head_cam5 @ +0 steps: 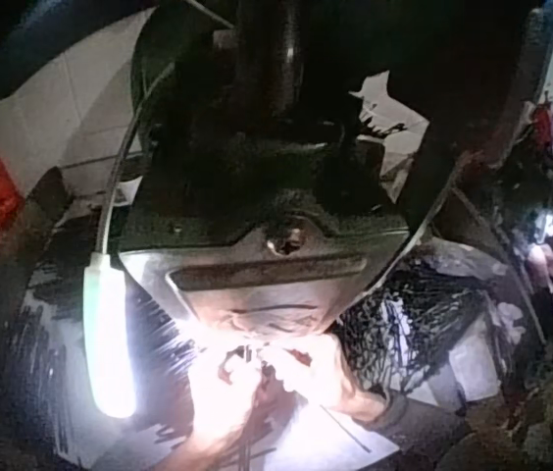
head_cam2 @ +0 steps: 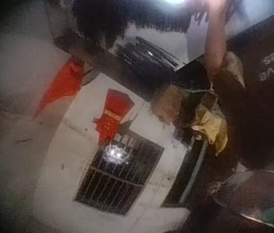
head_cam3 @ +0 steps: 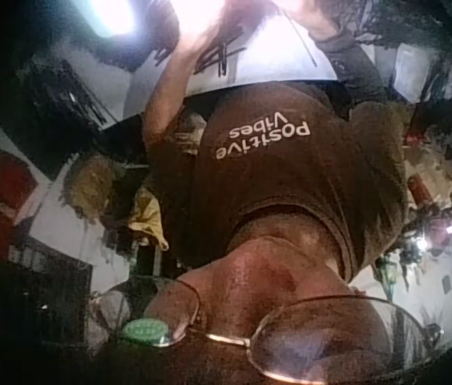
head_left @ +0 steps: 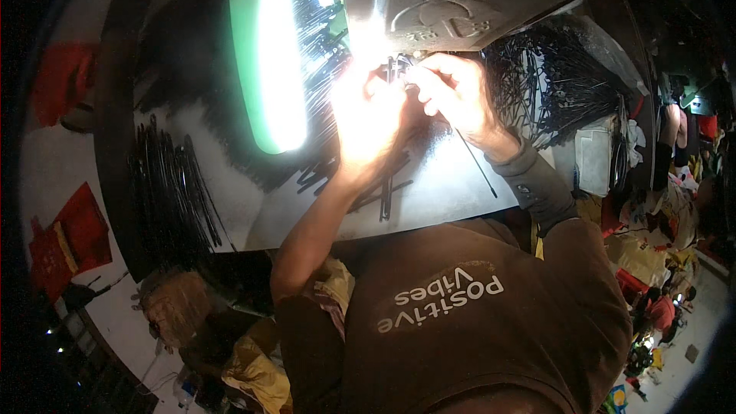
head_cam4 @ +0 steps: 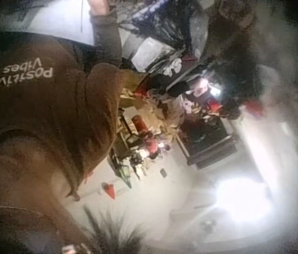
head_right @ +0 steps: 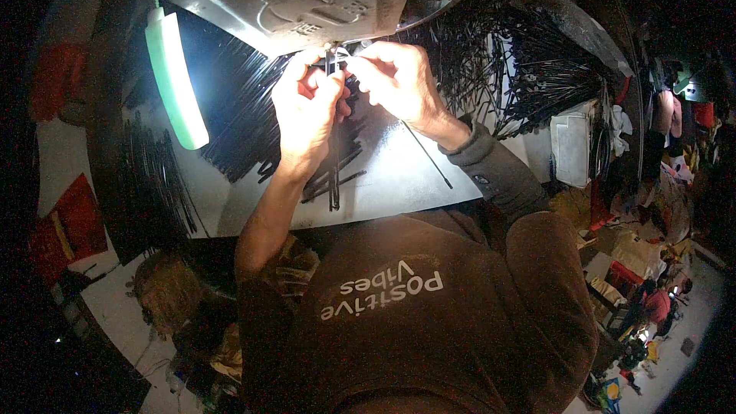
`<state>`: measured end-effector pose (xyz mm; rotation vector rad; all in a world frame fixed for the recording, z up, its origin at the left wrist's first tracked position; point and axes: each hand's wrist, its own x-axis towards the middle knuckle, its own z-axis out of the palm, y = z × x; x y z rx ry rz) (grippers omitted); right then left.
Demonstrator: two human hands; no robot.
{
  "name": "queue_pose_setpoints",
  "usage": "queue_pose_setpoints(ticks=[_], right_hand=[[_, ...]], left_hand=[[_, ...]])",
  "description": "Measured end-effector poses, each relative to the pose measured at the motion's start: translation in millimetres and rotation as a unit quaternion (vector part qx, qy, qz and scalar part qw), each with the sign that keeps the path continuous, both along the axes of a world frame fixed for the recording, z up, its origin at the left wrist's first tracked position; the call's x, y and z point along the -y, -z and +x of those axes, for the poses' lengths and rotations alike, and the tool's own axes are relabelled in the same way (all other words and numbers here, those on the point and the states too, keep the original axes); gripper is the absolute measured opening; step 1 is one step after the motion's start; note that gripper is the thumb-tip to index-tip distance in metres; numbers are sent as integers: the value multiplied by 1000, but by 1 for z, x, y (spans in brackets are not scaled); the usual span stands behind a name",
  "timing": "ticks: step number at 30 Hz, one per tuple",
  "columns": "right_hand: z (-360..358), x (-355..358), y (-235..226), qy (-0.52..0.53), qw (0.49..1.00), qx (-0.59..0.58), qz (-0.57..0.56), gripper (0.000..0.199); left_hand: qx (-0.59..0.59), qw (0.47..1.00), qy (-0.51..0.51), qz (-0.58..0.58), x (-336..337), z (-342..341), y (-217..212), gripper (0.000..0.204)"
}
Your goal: The person processes umbrella ribs by attaching small pieces to rods by hand, trimming bundles of rods using a benchtop machine, and assembling rib components before removing eyeglasses.
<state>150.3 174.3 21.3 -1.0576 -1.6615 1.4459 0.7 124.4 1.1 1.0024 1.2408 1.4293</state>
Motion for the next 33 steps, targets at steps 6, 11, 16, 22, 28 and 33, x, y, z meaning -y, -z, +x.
queue_pose_setpoints(ticks=[6,11,16,22,28,33], right_hand=[[-3,-1,-3,-4,998,-41,-40,22],[-5,-3,3,-4,995,-85,-57,22],[-8,-2,2,16,994,-83,-69,21],[-6,-6,2,9,991,-82,-107,23],[-5,-6,-1,-2,996,-35,-86,26],[-7,-5,-5,-1,995,-50,-83,25]], left_hand=[[49,999,-6,19,-4,4,-14,29],[70,997,1,18,-6,4,-19,25],[116,992,-3,53,-6,6,-15,18],[-26,999,9,43,-12,-1,-3,15],[91,996,18,9,-9,-2,-13,16],[104,994,22,-3,-9,-5,-10,19]])
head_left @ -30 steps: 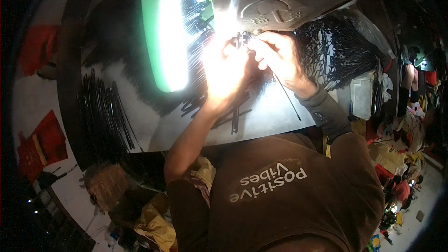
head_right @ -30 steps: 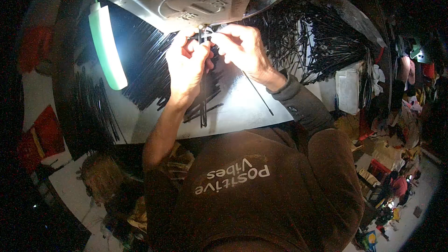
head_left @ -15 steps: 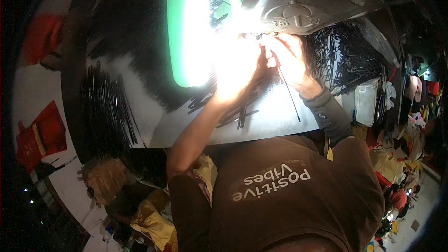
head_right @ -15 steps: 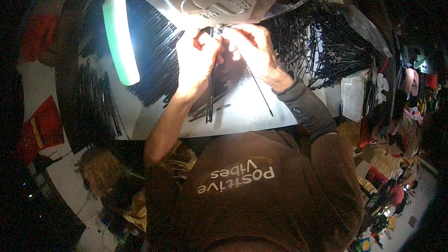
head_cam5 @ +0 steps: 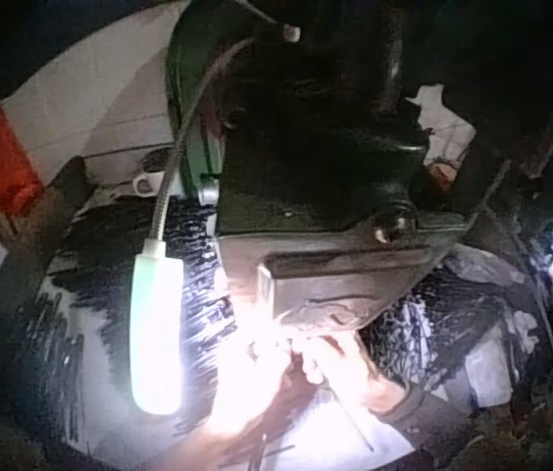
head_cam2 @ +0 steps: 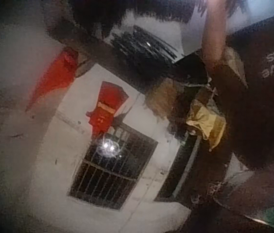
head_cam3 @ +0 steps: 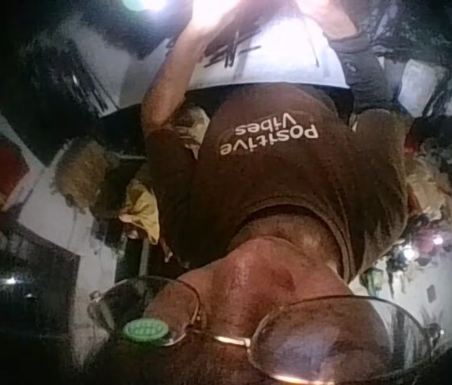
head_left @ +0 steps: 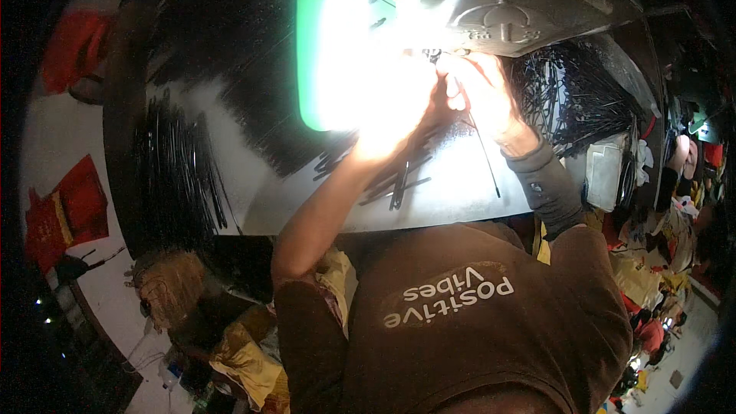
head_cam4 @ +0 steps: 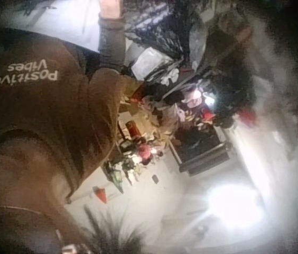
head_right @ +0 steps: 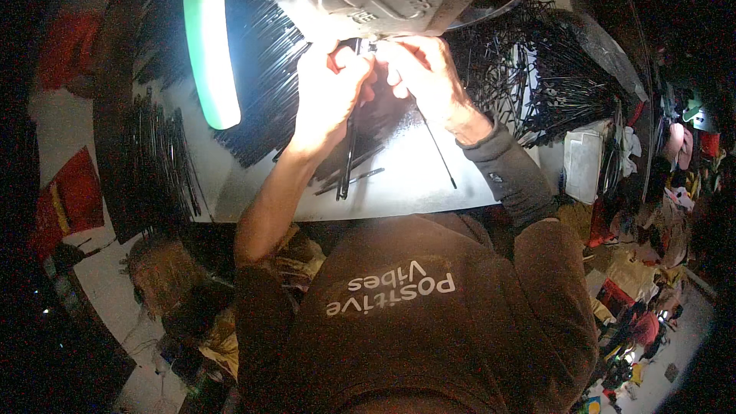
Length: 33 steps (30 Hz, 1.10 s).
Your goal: The person processes umbrella ribs by attaching small pieces to rods by hand, trimming bundles of rods using a benchtop machine, and assembling rib components before removing eyeglasses.
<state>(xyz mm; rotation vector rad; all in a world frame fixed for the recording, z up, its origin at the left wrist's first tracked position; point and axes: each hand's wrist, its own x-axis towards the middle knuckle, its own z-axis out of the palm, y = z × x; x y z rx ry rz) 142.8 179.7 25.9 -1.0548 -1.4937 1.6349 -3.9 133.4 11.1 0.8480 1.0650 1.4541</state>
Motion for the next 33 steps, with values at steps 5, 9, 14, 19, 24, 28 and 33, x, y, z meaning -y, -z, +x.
queue_pose_setpoints(ticks=[5,9,14,19,24,28,33], right_hand=[[5,-3,8,-39,995,11,96,25],[6,-6,6,-43,999,-16,20,25],[10,-11,-15,-89,993,-8,-72,28],[20,10,9,-141,980,-16,-143,37],[10,37,6,-174,958,16,-227,34],[14,34,5,-191,957,-11,-219,28],[8,33,5,-126,976,-71,-165,36]], left_hand=[[43,999,2,-3,-1,1,2,23],[45,998,20,-32,0,-2,1,24],[56,996,29,-56,2,-7,-1,24],[161,985,64,5,1,-8,4,26],[146,988,35,-18,1,-1,4,29],[110,994,11,5,0,-2,6,28],[103,994,-23,29,-15,1,15,25]])
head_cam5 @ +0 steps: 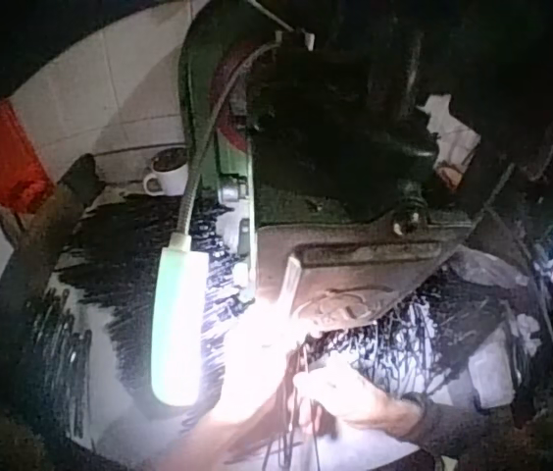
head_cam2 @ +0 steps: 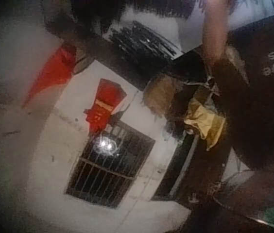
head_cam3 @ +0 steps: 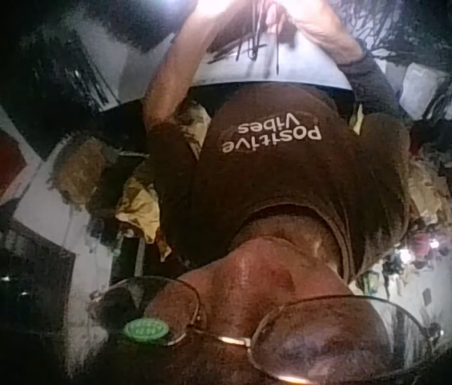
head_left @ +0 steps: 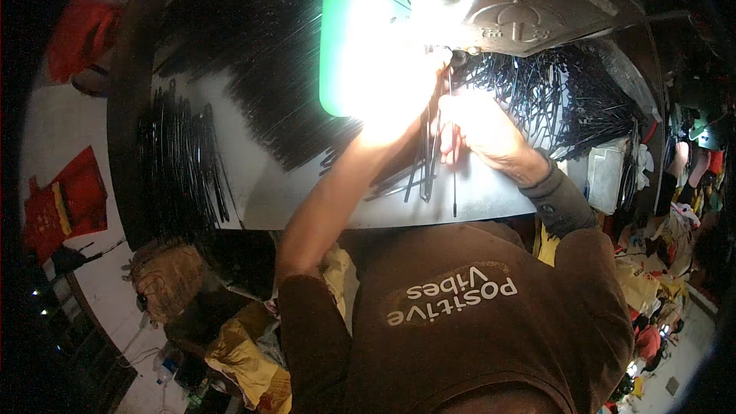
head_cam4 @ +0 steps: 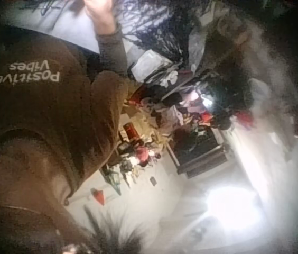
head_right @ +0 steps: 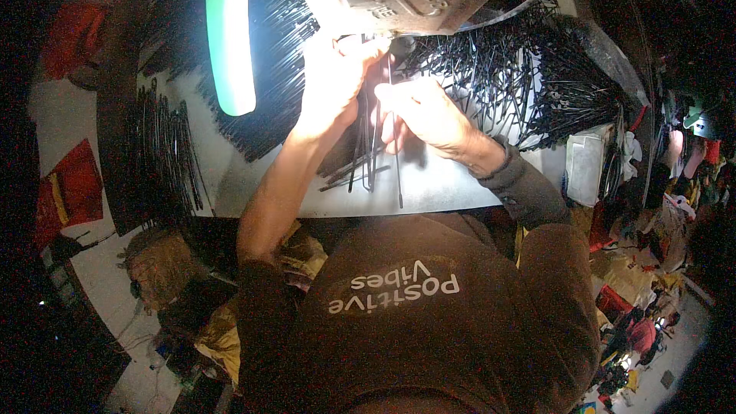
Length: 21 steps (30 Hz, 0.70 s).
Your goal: The person processes umbrella ribs by attaching small pieces to rods by hand, trimming bundles of rods using a benchtop machine, and assembling rib components before removing eyeglasses.
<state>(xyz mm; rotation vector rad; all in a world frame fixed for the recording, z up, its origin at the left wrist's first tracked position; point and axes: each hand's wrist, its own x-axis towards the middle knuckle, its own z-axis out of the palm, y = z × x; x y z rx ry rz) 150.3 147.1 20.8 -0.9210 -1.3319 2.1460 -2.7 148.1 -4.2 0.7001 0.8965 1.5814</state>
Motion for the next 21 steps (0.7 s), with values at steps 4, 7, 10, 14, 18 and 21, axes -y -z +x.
queue_pose_setpoints(ticks=[4,7,10,14,18,21], right_hand=[[1,-2,5,7,1000,-3,4,36],[1,1,1,12,1000,-4,-5,36],[0,3,-5,23,995,-44,-86,36],[3,4,-7,6,989,-90,-116,35],[1,12,-5,-28,990,-73,-117,34],[2,22,8,-3,997,-45,-64,33]], left_hand=[[-21,999,1,-50,-5,1,-4,23],[22,999,-1,33,1,3,1,20],[-14,1000,-1,-5,-1,4,-3,18],[-59,997,34,-36,-5,-2,-3,15],[-14,998,26,-48,3,-2,-2,18],[184,975,67,109,7,7,32,30]])
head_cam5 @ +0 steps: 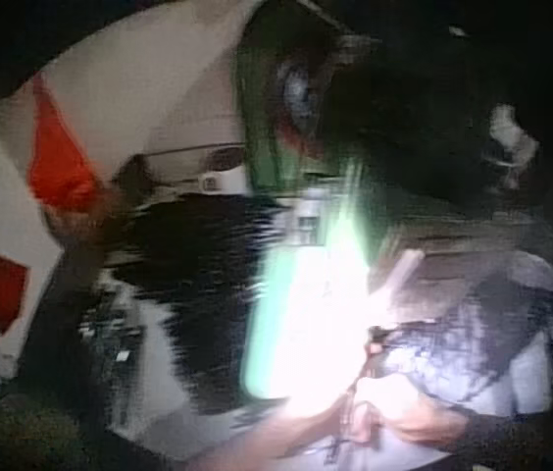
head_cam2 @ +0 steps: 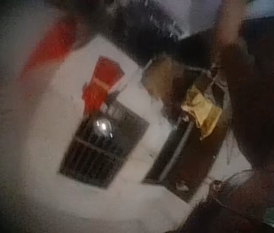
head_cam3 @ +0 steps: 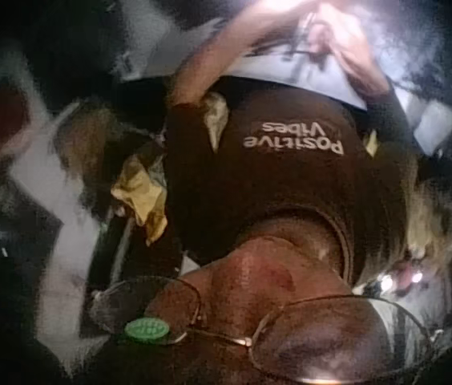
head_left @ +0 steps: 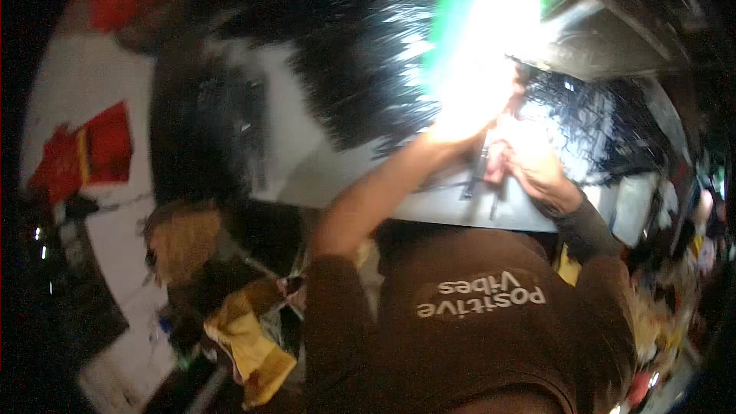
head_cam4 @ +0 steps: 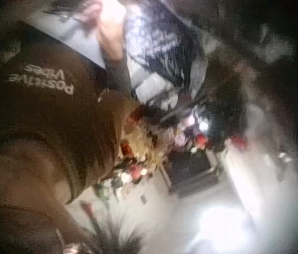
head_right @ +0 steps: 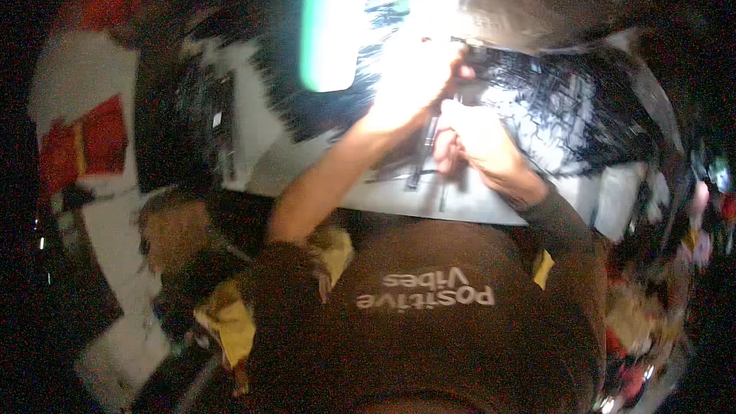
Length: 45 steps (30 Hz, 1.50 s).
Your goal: The person processes umbrella ribs by attaching small pieces to rods by hand, trimming bundles of rods using a benchtop machine, and assembling rib components before removing eyeglasses.
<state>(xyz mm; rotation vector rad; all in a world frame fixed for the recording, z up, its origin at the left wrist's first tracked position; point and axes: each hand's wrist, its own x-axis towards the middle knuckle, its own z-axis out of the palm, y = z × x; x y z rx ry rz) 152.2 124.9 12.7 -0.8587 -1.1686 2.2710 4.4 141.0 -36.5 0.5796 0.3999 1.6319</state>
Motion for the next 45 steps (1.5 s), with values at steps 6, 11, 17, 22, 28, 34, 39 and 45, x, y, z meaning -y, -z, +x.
queue_pose_setpoints(ticks=[6,11,17,22,28,34,39,45], right_hand=[[20,-6,-10,-59,971,148,180,34],[32,-7,-14,-55,968,124,211,24],[11,-2,-19,-105,906,165,374,21],[4,3,-22,-64,884,103,450,20],[7,1,-14,-9,839,98,536,22],[10,-5,-11,24,824,105,557,21],[7,-11,-13,25,803,99,587,20],[4,-17,-12,10,737,100,668,26]], left_hand=[[-283,943,-175,15,32,-53,-47,22],[-542,736,-275,-300,81,-179,-90,30],[-435,797,-329,-260,98,-176,-87,21],[-346,898,-176,-206,77,-62,-74,14],[-324,929,-131,-119,64,-21,-51,10],[-344,921,-109,-146,57,-16,-48,10],[-262,948,-112,-142,56,-13,-49,13],[-306,935,-113,-135,59,-10,-51,16]])
